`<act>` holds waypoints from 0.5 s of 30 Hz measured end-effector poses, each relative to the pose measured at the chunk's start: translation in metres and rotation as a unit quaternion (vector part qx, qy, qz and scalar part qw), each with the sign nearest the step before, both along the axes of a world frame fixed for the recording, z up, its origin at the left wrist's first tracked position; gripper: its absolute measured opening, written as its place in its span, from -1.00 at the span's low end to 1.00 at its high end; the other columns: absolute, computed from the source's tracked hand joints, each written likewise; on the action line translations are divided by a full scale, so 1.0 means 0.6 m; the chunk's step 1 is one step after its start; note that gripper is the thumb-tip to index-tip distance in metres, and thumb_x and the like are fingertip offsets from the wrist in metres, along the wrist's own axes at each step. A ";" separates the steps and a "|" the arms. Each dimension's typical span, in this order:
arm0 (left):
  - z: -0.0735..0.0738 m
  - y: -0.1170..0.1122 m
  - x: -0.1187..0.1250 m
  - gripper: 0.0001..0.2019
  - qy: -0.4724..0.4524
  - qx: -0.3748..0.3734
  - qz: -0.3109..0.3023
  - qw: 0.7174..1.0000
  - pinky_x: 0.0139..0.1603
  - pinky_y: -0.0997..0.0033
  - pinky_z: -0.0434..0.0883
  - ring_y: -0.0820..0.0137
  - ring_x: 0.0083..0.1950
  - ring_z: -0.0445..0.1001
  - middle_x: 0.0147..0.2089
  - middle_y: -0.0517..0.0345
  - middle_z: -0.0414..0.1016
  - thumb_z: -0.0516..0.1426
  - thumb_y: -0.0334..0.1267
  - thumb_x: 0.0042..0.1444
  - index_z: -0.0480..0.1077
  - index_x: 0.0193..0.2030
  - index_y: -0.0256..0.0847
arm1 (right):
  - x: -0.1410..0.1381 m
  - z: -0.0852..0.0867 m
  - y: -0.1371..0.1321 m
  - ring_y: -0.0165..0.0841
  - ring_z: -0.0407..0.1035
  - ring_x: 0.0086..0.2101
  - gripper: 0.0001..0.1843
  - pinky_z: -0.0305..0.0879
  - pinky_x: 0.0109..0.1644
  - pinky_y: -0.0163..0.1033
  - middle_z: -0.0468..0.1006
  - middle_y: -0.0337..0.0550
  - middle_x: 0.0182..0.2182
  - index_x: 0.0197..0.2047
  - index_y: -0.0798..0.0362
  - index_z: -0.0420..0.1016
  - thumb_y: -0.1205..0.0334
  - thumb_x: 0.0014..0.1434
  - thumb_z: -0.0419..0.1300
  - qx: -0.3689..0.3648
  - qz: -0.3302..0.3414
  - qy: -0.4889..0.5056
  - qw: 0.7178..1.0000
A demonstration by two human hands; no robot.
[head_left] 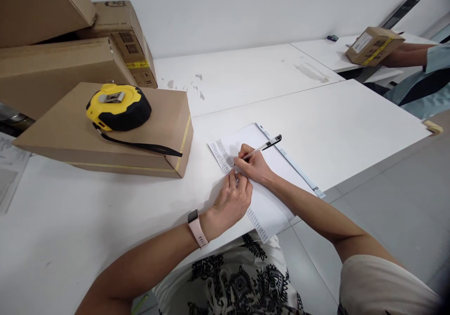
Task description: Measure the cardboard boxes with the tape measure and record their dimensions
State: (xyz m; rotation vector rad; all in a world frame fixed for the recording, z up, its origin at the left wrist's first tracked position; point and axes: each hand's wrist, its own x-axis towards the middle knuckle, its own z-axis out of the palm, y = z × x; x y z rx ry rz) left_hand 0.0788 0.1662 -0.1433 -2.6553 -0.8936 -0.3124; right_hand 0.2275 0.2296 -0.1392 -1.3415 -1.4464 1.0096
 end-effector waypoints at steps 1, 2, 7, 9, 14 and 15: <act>0.000 0.000 0.000 -0.64 0.001 -0.001 0.000 1.000 0.13 0.07 0.50 -0.11 0.18 0.51 0.04 -0.33 0.53 0.05 -0.29 0.36 0.41 0.14 -0.55 | 0.000 0.000 0.000 -0.47 0.04 -0.56 -0.78 -0.03 -0.49 -0.28 0.18 -0.41 -0.61 -0.49 -0.03 0.18 0.24 0.03 0.21 0.001 -0.002 0.001 1.000; 0.001 0.000 0.000 -0.64 0.002 -0.001 0.000 1.000 0.13 0.07 0.50 -0.11 0.19 0.51 0.04 -0.33 0.53 0.05 -0.29 0.36 0.42 0.15 -0.55 | 0.000 0.000 0.000 -0.47 0.04 -0.56 -0.78 -0.03 -0.49 -0.27 0.17 -0.41 -0.61 -0.49 -0.03 0.18 0.24 0.03 0.21 0.003 -0.005 0.001 1.000; 0.000 -0.001 0.000 -0.64 0.000 0.000 -0.001 1.000 0.12 0.06 0.50 -0.14 0.18 0.51 0.06 -0.35 0.52 0.05 -0.31 0.36 0.42 0.14 -0.56 | 0.000 0.002 0.000 -0.47 0.05 -0.55 -0.78 -0.02 -0.47 -0.27 0.18 -0.40 -0.60 -0.49 -0.02 0.18 0.24 0.03 0.21 0.014 -0.007 -0.012 1.000; -0.001 -0.001 0.001 -0.65 -0.001 -0.005 0.001 1.000 0.13 0.06 0.49 -0.13 0.18 0.51 0.06 -0.35 0.52 0.05 -0.31 0.36 0.41 0.14 -0.56 | 0.000 0.002 0.000 -0.47 0.04 -0.55 -0.78 -0.03 -0.48 -0.27 0.17 -0.40 -0.60 -0.49 -0.02 0.18 0.26 0.03 0.21 0.011 -0.004 -0.013 1.000; -0.003 -0.001 0.001 -0.64 -0.001 -0.008 0.001 1.000 0.13 0.06 0.48 -0.15 0.20 0.50 0.06 -0.35 0.52 0.04 -0.31 0.36 0.41 0.14 -0.57 | 0.001 0.001 0.000 -0.47 0.03 -0.55 -0.77 -0.04 -0.48 -0.26 0.17 -0.41 -0.61 -0.49 -0.02 0.18 0.27 0.03 0.21 0.010 -0.004 -0.002 1.000; -0.002 -0.001 0.001 -0.64 0.001 -0.008 0.002 1.000 0.13 0.06 0.48 -0.15 0.20 0.50 0.07 -0.36 0.52 0.04 -0.31 0.36 0.41 0.14 -0.57 | 0.001 0.001 0.000 -0.47 0.03 -0.55 -0.76 -0.04 -0.48 -0.26 0.17 -0.41 -0.61 -0.50 -0.02 0.18 0.27 0.03 0.22 0.010 -0.004 -0.002 1.000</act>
